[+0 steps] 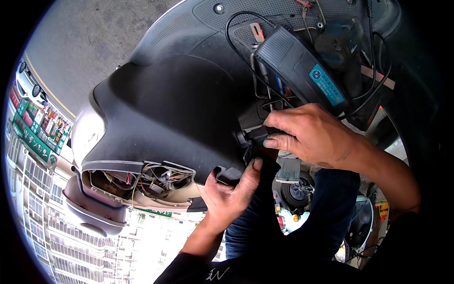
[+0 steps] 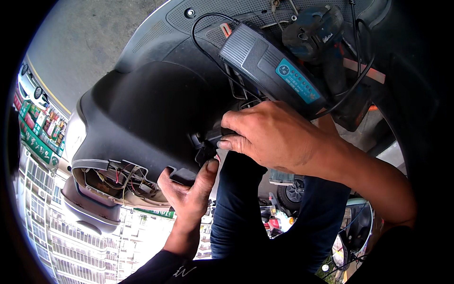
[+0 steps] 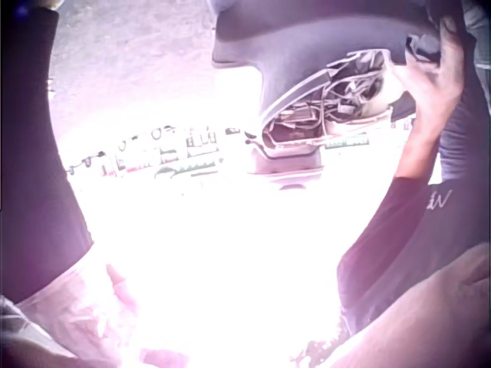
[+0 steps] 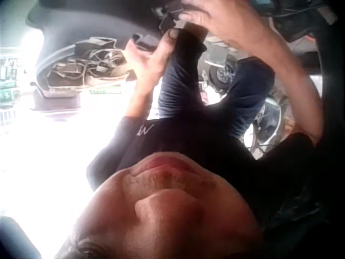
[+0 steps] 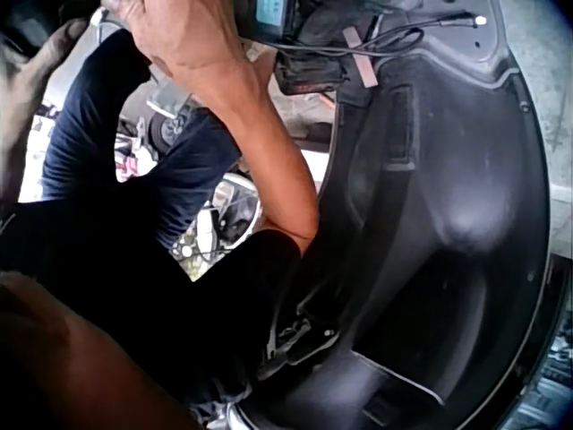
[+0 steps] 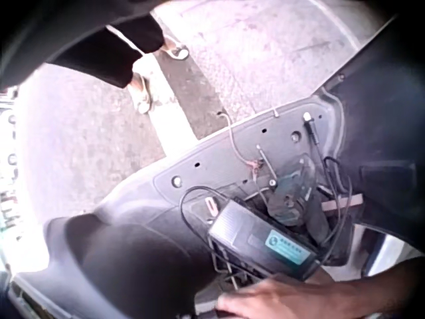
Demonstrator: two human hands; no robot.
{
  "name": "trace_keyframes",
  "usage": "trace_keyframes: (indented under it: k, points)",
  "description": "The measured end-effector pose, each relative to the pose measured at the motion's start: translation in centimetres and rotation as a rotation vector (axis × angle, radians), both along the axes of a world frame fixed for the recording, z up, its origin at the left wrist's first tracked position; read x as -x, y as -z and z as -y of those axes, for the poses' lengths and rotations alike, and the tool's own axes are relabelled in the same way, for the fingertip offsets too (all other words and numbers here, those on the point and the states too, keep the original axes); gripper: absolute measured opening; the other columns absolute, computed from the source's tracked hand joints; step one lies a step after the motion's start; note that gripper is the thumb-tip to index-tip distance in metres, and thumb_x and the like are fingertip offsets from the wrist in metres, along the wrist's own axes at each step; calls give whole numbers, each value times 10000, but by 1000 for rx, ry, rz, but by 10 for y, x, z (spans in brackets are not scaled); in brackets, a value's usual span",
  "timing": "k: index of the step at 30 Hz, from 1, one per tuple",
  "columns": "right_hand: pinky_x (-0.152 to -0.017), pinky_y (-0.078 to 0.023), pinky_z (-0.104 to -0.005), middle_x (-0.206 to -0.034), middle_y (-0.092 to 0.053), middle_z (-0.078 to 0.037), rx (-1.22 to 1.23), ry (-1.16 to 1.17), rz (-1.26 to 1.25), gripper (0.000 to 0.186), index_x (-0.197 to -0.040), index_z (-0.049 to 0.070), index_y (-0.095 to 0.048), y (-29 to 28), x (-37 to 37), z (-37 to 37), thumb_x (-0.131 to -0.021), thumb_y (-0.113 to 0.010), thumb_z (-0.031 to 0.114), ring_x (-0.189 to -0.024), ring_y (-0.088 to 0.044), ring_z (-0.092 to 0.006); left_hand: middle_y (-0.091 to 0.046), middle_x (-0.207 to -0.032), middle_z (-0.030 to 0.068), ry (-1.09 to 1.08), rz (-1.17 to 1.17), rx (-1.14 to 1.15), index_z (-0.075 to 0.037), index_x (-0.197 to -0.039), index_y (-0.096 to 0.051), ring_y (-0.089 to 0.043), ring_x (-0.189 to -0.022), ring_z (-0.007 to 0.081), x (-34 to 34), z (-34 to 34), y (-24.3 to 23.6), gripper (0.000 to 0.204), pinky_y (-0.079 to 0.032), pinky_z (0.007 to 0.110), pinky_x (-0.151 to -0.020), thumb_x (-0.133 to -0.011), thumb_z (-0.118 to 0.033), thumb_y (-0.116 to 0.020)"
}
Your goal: The person works on the internal components of two motorcycles, handling a battery unit, wires, and screws. They use a power drill to remove and replace screws from the motorcycle frame and storage compartment.
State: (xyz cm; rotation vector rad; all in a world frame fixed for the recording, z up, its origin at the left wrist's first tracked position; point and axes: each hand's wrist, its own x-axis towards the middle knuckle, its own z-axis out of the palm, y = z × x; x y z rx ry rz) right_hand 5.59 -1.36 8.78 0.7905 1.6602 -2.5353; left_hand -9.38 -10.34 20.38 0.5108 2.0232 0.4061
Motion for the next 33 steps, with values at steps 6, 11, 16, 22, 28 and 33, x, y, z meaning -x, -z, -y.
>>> trace_keyframes:
  k: [6,11,16,22,28,33]
  points:
    - [-585,-472,-413,-709,-611,-175,21,34,-85,203,-847,-23,-560,7,4,0,-854,-659,154,-659,-627,-353,-606,-973,102,457,-121,-122,56,-1126,-470,-591,-800,131,8,10,1,462,-480,250,-753,-774,-33,-756]
    - [-563,-455,-413,-680,-590,-174,-5,60,-107,223,-825,-18,-539,2,6,-2,-845,-668,163,-635,-611,-358,-579,-1000,135,900,-306,-221,106,-1175,-383,-602,-792,148,11,14,-1,562,-486,251,-724,-776,-15,-761]
    - [-558,-452,-401,-673,-592,-176,-62,80,-52,232,-859,-21,-550,-2,8,2,-860,-656,185,-633,-614,-351,-659,-860,53,747,-287,-57,-54,-936,-654,-612,-701,135,6,0,3,211,-456,272,-638,-735,-49,-718]
    - [-738,-495,-403,-981,-632,-182,-347,40,-76,343,-1123,2,-581,5,6,-1,-836,-659,173,-863,-625,-347,-565,-905,172,341,-204,-277,1,-969,-561,-616,-737,371,8,-4,17,342,-500,408,-609,-672,-73,-714]
    - [-794,-461,-398,-1003,-565,-127,-738,-166,46,510,-1237,47,-539,-42,22,-12,-752,-690,97,-951,-543,-321,-551,-1000,217,256,-170,-226,40,-1126,-513,-607,-807,402,16,4,5,498,-491,438,-666,-735,-176,-733]
    - [-781,-455,-410,-984,-548,-159,-928,-206,183,522,-1157,-12,-531,-44,26,1,-686,-732,91,-923,-536,-355,-380,-1363,262,196,-153,-375,71,-1313,-406,-466,-1189,457,-1,26,-41,680,-420,454,-974,-768,-205,-707]
